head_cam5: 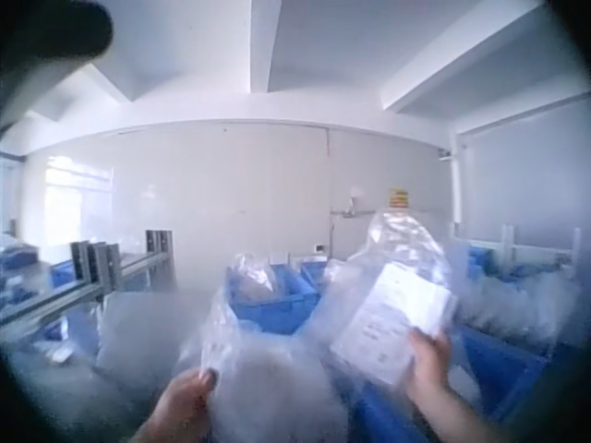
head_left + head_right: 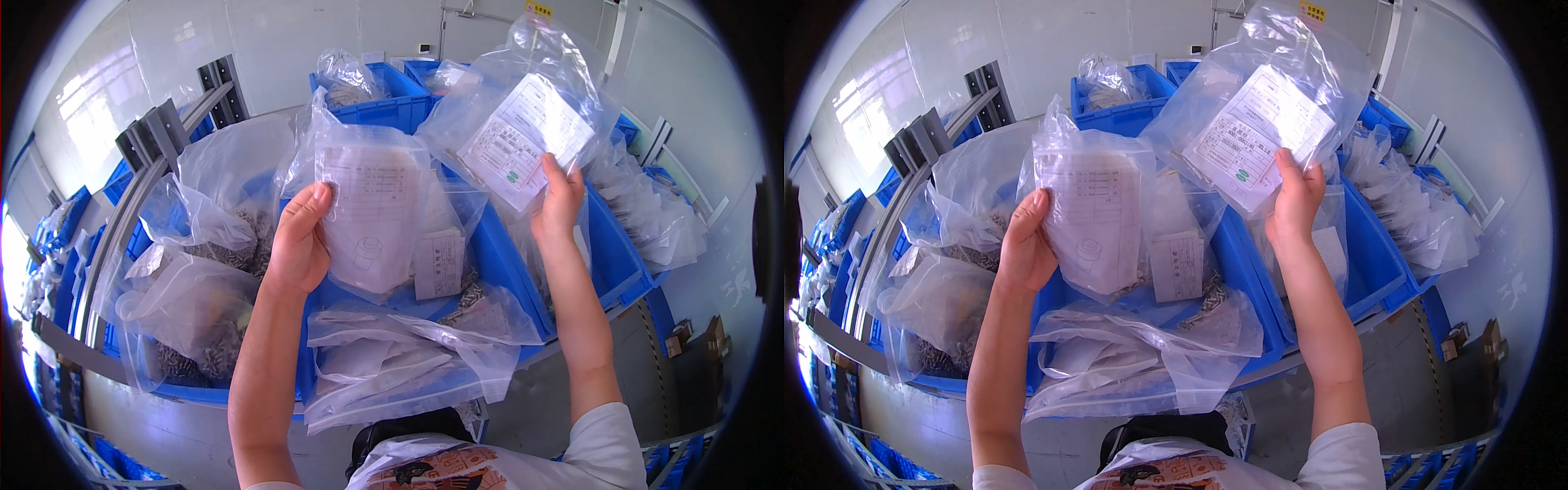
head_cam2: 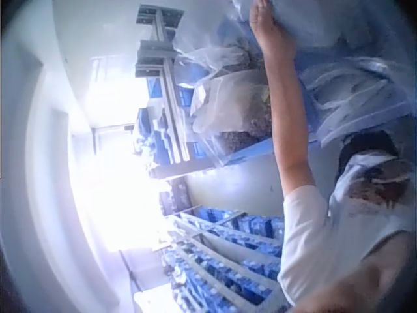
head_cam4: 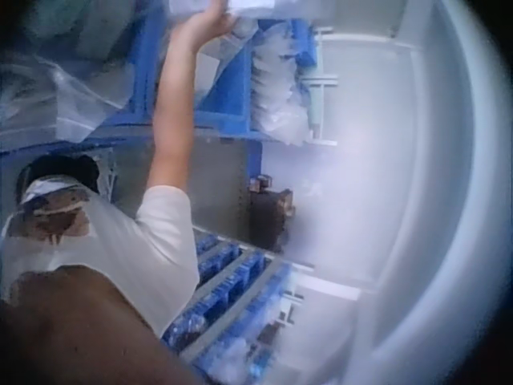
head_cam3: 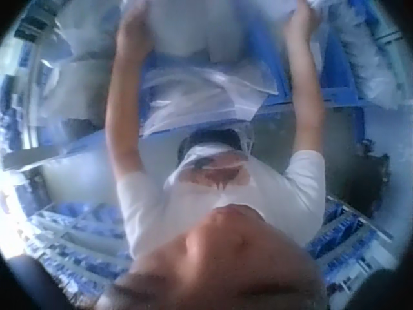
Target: The person sorts plastic bags of metal fasteners into blue bins by hand, checking the work orders inside each bag.
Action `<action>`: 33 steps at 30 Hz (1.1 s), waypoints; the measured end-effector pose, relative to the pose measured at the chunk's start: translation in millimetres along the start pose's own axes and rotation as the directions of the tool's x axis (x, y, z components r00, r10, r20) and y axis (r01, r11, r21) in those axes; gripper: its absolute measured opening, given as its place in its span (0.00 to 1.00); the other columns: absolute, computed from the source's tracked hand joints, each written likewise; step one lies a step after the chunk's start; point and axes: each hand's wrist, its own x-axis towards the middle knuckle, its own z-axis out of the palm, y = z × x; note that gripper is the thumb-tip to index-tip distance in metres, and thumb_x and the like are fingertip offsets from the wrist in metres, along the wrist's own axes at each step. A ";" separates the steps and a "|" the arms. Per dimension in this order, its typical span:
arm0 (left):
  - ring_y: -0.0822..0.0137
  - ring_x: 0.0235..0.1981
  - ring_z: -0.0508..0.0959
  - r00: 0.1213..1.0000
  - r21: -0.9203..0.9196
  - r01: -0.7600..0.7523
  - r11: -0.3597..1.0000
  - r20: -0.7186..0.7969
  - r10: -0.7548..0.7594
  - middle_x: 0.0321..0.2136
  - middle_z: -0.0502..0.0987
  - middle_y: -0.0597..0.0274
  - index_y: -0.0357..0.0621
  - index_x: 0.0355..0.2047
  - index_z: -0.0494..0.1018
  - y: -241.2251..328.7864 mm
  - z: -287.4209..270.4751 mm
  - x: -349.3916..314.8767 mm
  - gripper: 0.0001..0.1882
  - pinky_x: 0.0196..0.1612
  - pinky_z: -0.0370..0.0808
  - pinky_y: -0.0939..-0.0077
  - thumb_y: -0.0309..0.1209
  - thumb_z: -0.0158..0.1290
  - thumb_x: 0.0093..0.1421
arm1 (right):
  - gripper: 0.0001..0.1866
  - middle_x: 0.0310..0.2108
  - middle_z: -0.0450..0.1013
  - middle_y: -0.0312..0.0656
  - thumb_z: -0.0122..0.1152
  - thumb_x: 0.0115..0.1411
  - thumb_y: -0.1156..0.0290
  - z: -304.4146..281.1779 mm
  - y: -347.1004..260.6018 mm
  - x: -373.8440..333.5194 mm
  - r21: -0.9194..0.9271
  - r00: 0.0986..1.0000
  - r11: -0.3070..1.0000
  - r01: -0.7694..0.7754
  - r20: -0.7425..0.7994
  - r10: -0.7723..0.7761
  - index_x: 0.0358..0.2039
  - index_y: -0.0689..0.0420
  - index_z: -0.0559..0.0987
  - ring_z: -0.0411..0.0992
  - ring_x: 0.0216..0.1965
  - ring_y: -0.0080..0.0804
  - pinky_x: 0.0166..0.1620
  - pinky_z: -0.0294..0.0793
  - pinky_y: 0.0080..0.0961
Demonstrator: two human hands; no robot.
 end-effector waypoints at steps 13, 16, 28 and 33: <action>0.68 0.41 0.71 0.999 -0.139 -0.036 0.990 -0.041 0.031 0.40 0.71 0.59 0.37 0.43 0.64 -4.1 23.8 -0.6 0.18 0.46 0.66 0.74 0.38 0.40 0.59 | 0.15 0.35 0.69 0.36 0.54 0.53 0.74 21.0 12.9 -55.8 -0.222 0.875 0.970 0.101 0.484 0.020 0.41 0.62 0.68 0.66 0.35 0.18 0.37 0.65 0.15; 0.67 0.50 0.63 0.994 -0.136 0.051 0.989 0.106 -0.036 0.46 0.67 0.58 0.37 0.47 0.62 -19.3 27.5 -1.5 0.22 0.54 0.56 0.68 0.41 0.38 0.60 | 0.20 0.37 0.68 0.35 0.57 0.51 0.73 22.2 16.0 -64.8 -0.278 0.783 0.955 -0.099 0.571 0.248 0.45 0.60 0.66 0.66 0.36 0.19 0.38 0.66 0.17; 0.71 0.46 0.63 0.981 0.540 -0.133 0.831 -0.050 0.189 0.49 0.59 0.61 0.37 0.41 0.67 -26.3 19.4 0.3 0.16 0.47 0.60 0.76 0.32 0.44 0.55 | 0.17 0.33 0.70 0.39 0.50 0.45 0.82 18.7 13.8 -53.6 -0.156 0.812 0.941 -0.301 0.474 0.339 0.39 0.63 0.70 0.69 0.35 0.24 0.38 0.67 0.21; 0.76 0.36 0.66 0.919 0.382 0.032 0.923 -0.374 0.123 0.32 0.69 0.64 0.36 0.33 0.70 -23.0 17.3 -1.4 0.09 0.40 0.62 0.81 0.28 0.49 0.52 | 0.19 0.35 0.69 0.40 0.49 0.45 0.82 21.6 0.8 -54.9 -0.023 0.789 0.928 -0.372 0.519 0.329 0.41 0.63 0.68 0.68 0.36 0.26 0.40 0.66 0.21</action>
